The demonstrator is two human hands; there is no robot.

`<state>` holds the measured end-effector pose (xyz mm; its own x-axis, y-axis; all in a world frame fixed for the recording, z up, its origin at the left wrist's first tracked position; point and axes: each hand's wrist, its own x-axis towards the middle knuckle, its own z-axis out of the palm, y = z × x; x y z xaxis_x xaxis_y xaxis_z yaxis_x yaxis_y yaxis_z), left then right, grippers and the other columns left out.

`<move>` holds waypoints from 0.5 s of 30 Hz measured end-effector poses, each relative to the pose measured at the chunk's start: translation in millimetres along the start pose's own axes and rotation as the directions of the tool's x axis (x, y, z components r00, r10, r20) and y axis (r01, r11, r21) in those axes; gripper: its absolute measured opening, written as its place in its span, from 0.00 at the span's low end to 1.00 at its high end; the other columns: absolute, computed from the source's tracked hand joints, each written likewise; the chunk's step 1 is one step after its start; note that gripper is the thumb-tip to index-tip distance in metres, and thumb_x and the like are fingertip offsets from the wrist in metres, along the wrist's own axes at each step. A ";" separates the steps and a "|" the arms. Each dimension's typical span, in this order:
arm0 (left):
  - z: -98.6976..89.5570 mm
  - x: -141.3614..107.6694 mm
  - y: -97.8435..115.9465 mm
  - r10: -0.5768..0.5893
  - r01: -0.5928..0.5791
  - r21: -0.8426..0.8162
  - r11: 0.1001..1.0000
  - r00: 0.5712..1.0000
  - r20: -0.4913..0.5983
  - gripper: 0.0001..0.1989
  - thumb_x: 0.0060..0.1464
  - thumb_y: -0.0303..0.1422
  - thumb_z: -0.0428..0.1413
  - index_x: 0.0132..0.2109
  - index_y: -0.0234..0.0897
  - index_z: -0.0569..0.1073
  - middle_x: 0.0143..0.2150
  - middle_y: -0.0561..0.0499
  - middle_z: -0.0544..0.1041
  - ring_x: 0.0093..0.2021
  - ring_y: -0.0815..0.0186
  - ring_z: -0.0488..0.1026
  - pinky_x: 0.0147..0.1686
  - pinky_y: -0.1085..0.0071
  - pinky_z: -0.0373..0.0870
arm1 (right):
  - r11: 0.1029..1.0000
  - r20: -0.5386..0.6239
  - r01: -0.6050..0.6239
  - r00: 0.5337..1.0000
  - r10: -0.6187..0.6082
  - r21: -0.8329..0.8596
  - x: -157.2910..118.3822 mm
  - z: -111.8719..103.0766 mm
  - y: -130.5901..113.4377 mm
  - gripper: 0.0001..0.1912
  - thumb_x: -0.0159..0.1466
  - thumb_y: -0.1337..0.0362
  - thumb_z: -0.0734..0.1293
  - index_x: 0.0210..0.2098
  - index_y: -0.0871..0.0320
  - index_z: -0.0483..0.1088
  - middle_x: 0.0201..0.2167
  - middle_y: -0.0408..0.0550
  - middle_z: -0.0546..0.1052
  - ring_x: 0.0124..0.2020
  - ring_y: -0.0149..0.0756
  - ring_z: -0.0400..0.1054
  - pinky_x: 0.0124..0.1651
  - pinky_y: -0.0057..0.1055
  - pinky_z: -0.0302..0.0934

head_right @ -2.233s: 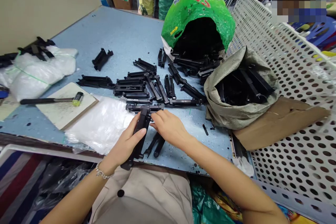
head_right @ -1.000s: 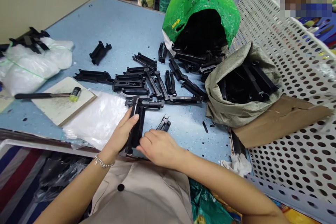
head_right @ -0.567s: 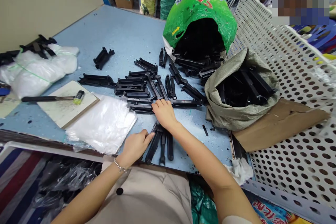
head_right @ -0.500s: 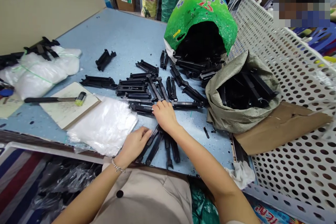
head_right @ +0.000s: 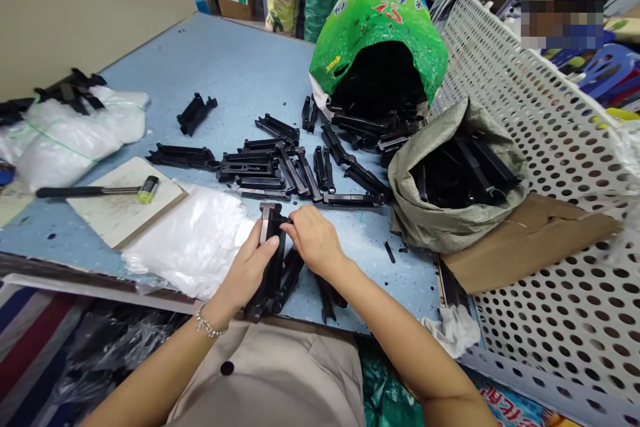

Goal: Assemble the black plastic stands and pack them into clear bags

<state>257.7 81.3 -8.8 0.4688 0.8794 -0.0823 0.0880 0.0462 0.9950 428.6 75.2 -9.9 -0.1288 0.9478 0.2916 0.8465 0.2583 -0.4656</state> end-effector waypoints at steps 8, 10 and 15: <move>-15.5 19.5 -7.2 -0.097 0.100 0.018 0.995 0.986 -0.136 0.20 0.61 0.43 0.46 0.55 0.39 0.67 0.47 0.49 0.76 0.48 0.59 0.73 0.50 0.63 0.68 | 0.966 0.179 0.250 0.956 -0.234 -0.073 -49.5 12.0 -38.3 0.19 0.71 0.55 0.53 0.30 0.58 0.66 0.27 0.48 0.70 0.29 0.37 0.61 0.34 0.33 0.53; -19.3 20.8 -8.9 -0.071 0.086 0.128 0.988 0.990 -0.120 0.20 0.61 0.43 0.45 0.55 0.39 0.67 0.48 0.48 0.76 0.48 0.58 0.73 0.48 0.63 0.68 | 0.960 0.192 0.251 0.955 -0.225 -0.123 -53.0 15.9 -37.3 0.19 0.71 0.59 0.53 0.28 0.58 0.66 0.26 0.47 0.70 0.28 0.36 0.60 0.33 0.33 0.52; -26.4 15.6 -21.1 -0.193 0.174 0.688 0.704 0.980 -0.050 0.20 0.63 0.44 0.42 0.45 0.35 0.72 0.39 0.41 0.78 0.43 0.50 0.75 0.43 0.58 0.67 | 0.950 0.049 -0.051 0.996 0.069 -0.309 -19.5 3.1 36.6 0.13 0.70 0.67 0.54 0.40 0.59 0.70 0.37 0.53 0.74 0.37 0.40 0.64 0.38 0.34 0.55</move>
<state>239.9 106.6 -29.6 0.3984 0.8767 -0.2696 0.7484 -0.1408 0.6481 460.5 66.7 -35.2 -0.0948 0.9714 0.2179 0.9701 0.1393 -0.1988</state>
